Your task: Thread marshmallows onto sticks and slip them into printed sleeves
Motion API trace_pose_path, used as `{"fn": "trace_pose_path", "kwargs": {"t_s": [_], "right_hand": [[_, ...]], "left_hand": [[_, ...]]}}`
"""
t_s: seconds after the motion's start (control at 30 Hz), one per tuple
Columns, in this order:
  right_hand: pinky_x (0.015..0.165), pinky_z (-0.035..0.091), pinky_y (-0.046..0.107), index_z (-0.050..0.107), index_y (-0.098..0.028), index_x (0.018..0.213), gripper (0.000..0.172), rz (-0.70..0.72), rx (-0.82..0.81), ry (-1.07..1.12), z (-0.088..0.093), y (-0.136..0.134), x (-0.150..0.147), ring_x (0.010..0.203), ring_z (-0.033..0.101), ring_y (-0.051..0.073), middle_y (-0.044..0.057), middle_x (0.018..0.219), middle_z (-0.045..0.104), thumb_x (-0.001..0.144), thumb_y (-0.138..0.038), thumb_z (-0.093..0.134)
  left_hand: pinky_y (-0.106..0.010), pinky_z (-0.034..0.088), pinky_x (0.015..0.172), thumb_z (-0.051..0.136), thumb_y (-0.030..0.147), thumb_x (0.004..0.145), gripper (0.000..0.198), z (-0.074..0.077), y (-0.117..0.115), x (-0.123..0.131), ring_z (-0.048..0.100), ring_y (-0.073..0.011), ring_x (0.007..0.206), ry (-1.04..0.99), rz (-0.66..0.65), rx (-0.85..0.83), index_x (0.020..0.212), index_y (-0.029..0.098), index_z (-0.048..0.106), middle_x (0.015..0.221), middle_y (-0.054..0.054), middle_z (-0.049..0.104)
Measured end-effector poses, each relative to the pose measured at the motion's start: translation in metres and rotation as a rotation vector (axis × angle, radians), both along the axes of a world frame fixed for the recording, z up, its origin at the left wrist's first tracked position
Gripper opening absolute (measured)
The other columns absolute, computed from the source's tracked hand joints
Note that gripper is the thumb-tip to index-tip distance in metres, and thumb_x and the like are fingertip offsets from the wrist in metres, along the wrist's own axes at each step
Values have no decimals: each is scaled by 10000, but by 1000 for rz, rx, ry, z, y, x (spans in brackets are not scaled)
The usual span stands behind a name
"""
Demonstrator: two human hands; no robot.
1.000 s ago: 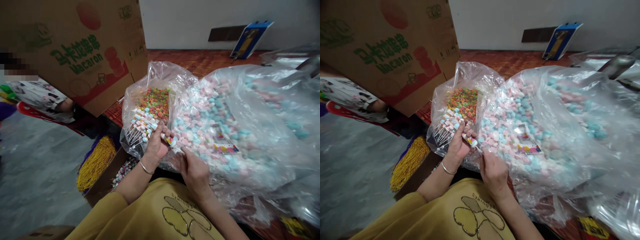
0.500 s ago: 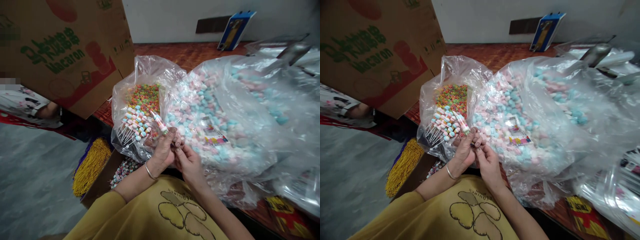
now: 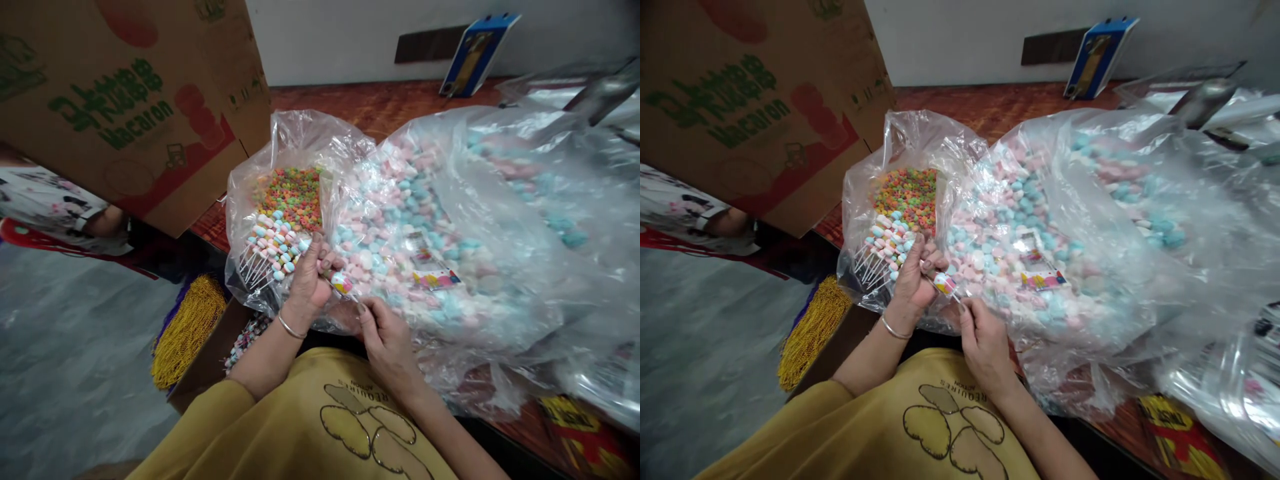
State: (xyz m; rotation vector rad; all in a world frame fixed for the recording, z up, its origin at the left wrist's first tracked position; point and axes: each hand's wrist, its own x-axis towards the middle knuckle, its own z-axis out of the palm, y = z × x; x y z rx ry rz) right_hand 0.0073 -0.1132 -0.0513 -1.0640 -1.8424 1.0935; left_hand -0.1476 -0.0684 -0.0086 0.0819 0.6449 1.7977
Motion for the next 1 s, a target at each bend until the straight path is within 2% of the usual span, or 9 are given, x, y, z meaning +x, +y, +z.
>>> {"fn": "trace_pose_path", "kwargs": {"t_s": [0.13, 0.23, 0.33, 0.4, 0.5, 0.57, 0.7, 0.87, 1.0], "right_hand": [[590, 384, 254, 585, -207, 880, 233, -46, -5, 31, 2, 1, -10, 620, 529, 142, -17, 718, 598, 1025, -325, 446], [591, 382, 258, 588, -207, 859, 254, -17, -59, 8, 0, 4, -10, 623, 529, 145, -16, 708, 604, 1025, -344, 453], [561, 371, 254, 590, -211, 827, 279, 12, -80, -16, -2, 6, -6, 588, 512, 141, -28, 658, 580, 1028, -350, 455], [563, 391, 252, 609, -210, 874, 263, -37, -41, -11, -4, 7, -5, 589, 538, 142, -22, 682, 605, 1035, -339, 446], [599, 428, 259, 627, -207, 997, 222, -108, 109, -45, -10, 10, -7, 644, 625, 156, 17, 805, 699, 1047, -312, 438], [594, 420, 271, 634, -204, 1016, 225, -137, 241, -110, -16, 12, -8, 643, 644, 170, 43, 827, 725, 1052, -305, 436], [569, 382, 291, 659, -199, 999, 246, -207, 437, -212, -27, 13, -9, 584, 616, 186, 55, 736, 710, 1050, -309, 446], [560, 379, 289, 641, -206, 965, 259, -259, 412, -168, -27, 10, -11, 568, 600, 178, 45, 736, 699, 1060, -319, 428], [618, 434, 284, 634, -209, 1015, 230, -266, 375, -102, -26, 9, -9, 675, 657, 186, 51, 842, 728, 1060, -292, 424]], "left_hand": [[-161, 360, 492, 887, 250, 736, 281, -7, -3, 25, 344, -2, 441, 33, -87, -79, 880, 158, 664, 566, 117, 379], [-178, 415, 562, 893, 257, 719, 327, -11, -4, 27, 404, -13, 485, 61, -88, -77, 937, 154, 672, 602, 103, 432], [-213, 473, 658, 892, 290, 713, 385, -14, -6, 23, 528, -46, 581, 109, -87, -53, 1002, 159, 675, 677, 68, 554], [-248, 502, 725, 894, 317, 707, 445, -16, -10, 24, 625, -94, 691, 172, -119, -74, 1061, 163, 672, 785, 18, 662], [-297, 524, 805, 897, 354, 697, 495, -18, -17, 32, 698, -161, 809, 255, -181, -151, 1087, 142, 679, 903, -62, 745], [-326, 536, 833, 892, 399, 694, 484, -18, -22, 37, 721, -203, 849, 271, -216, -180, 1040, 122, 699, 895, -98, 763], [-374, 547, 873, 870, 489, 694, 444, -16, -28, 44, 737, -270, 910, 253, -289, -194, 887, 112, 735, 817, -129, 769], [-367, 531, 917, 836, 558, 705, 442, -23, -32, 56, 724, -281, 970, 335, -279, -170, 764, 126, 759, 823, -138, 776], [-337, 525, 884, 832, 520, 735, 402, -25, -34, 59, 714, -242, 935, 310, -293, -132, 825, 133, 771, 869, -121, 777]]}}
